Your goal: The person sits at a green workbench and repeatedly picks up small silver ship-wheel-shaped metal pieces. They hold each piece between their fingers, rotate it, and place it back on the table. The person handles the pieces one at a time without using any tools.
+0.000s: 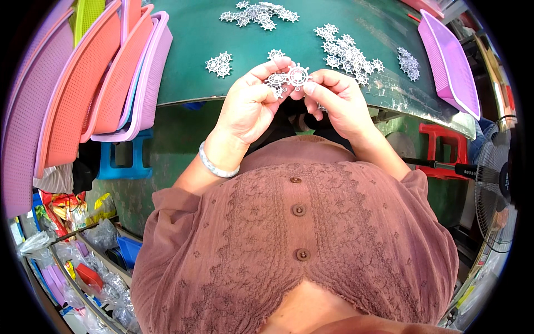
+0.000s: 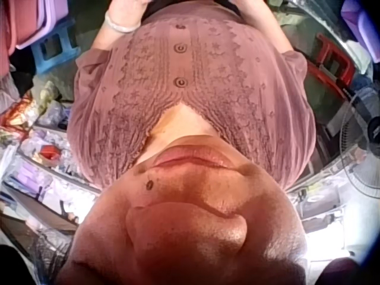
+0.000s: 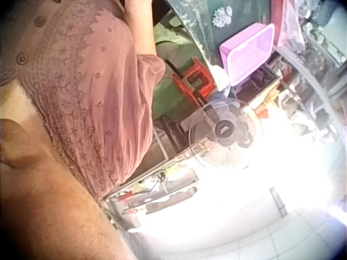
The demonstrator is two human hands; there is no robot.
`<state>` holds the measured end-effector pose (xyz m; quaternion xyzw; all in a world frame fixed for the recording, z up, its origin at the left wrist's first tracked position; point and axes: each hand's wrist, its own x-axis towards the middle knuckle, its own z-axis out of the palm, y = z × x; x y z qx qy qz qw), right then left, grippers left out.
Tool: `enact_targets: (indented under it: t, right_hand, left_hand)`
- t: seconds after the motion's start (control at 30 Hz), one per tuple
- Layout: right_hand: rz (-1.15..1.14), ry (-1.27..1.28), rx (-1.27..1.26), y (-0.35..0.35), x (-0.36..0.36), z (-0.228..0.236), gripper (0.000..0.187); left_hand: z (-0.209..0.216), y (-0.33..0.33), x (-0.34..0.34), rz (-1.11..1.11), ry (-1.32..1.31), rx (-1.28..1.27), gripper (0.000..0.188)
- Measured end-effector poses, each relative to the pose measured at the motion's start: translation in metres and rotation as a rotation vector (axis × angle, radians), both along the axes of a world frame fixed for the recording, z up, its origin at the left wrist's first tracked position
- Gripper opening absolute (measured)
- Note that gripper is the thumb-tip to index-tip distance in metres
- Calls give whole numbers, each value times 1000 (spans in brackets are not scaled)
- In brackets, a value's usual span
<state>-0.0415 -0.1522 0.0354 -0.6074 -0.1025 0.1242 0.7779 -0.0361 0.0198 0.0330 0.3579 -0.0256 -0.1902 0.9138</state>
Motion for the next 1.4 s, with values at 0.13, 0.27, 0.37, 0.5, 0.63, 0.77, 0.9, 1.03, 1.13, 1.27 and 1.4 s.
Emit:
enact_targets:
  t: [0.13, 0.27, 0.37, 0.5, 0.63, 0.77, 0.9, 1.03, 1.13, 1.27, 1.4]
  right_hand:
    - [36, 18, -69, -2, -1, -2, 12]
    - [40, 12, -26, -3, -1, 1, 11]
    - [45, 16, 28, -3, -1, 1, 10]
    - [27, -10, 113, -4, -1, 2, 10]
    - [12, -28, 120, -9, 3, 3, 10]
    - [-14, 6, 111, -14, 4, 3, 10]
    - [-14, -3, 84, -14, 4, 2, 10]
    - [-6, -13, 81, -15, 4, 2, 10]
    - [-5, -18, 72, -15, 4, 2, 11]
    - [-6, -21, 73, -15, 4, 1, 11]
    - [-3, -20, 77, -15, 3, 2, 10]
  left_hand:
    - [3, -2, 0, 32, -4, 84, 43]
    - [3, -5, -2, 83, 22, 122, 29]
    - [2, -2, 0, 68, 54, 91, 23]
    - [3, -1, 1, 35, 151, -3, 24]
    - [11, -3, -2, -39, 190, -100, 32]
    - [10, 2, 1, -114, 196, -191, 39]
    - [6, 5, 1, -203, 134, -350, 41]
    - [10, 4, -1, -193, 140, -316, 42]
    - [12, 3, -2, -182, 135, -290, 43]
    - [12, 3, -2, -185, 133, -284, 44]
    - [12, 3, -3, -194, 130, -293, 45]
